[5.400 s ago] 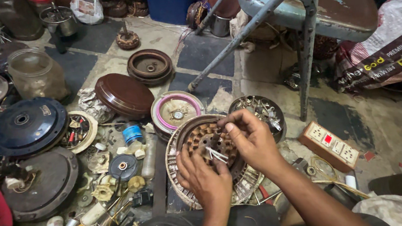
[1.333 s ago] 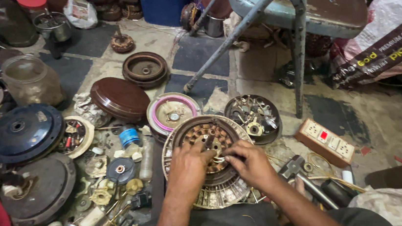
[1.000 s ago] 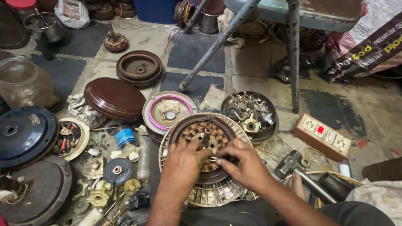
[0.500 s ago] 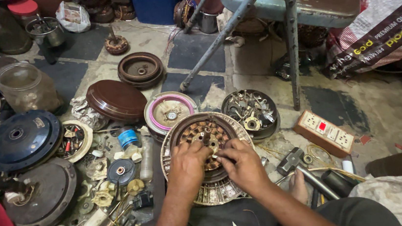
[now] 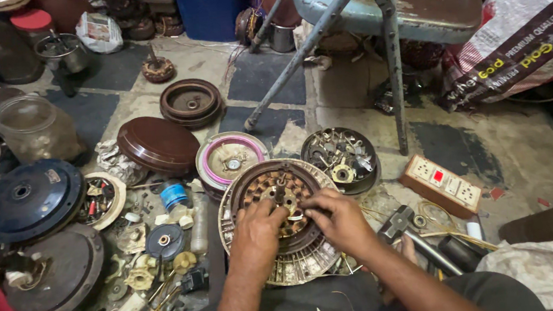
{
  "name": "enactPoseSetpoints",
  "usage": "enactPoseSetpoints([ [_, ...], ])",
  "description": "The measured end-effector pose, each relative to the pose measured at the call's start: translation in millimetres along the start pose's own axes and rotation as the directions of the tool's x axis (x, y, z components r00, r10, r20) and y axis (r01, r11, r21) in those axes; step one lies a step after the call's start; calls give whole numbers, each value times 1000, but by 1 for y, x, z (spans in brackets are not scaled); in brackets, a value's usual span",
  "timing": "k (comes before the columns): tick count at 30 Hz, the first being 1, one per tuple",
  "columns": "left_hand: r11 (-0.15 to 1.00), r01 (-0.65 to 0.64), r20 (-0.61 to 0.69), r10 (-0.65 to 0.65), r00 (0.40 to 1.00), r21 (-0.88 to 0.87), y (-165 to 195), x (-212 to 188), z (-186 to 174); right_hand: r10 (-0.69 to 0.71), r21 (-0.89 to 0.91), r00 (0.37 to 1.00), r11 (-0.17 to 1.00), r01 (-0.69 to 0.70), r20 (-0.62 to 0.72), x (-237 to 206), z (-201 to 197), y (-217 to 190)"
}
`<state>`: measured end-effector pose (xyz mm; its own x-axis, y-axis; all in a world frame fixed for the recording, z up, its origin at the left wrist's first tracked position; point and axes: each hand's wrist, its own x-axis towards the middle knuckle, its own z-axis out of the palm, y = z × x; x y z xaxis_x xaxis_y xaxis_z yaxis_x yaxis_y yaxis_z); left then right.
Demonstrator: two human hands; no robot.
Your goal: The person sits on the floor of a cluttered repair workshop and works on a ceiling fan motor stator, pressing and routing wires into the slots around the winding. They reposition the motor, adjust the wire ends by hand, and later handle a yellow wire near the motor.
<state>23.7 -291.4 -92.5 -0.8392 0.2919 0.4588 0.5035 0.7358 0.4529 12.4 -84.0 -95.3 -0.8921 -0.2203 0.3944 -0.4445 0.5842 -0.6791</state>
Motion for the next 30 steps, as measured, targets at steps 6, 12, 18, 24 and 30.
enactPoseSetpoints([
  [6, 1000, 12, 17, -12, 1000, 21, 2, 1, 1, -15, -81, 1000, 997, 17, 20, 3, 4, 3],
  [12, 999, 38, 38, -38, 999, 3, 3, 1, 0, 4, -37, 1000, 999, -3, 31, 3, -3, -2],
  [18, 998, 56, 52, -55, 997, -8, 4, 1, -1, -48, -62, 997, 997, 51, 53, 6, -1, -2],
  [24, 999, 32, 34, -32, 999, 21, 4, 2, 1, -51, -83, 997, 995, 56, 63, 6, 0, -3],
  [30, 998, 61, 64, -60, 996, -6, 4, 2, 1, -59, -45, 996, 997, 62, 69, 9, 4, -1],
])
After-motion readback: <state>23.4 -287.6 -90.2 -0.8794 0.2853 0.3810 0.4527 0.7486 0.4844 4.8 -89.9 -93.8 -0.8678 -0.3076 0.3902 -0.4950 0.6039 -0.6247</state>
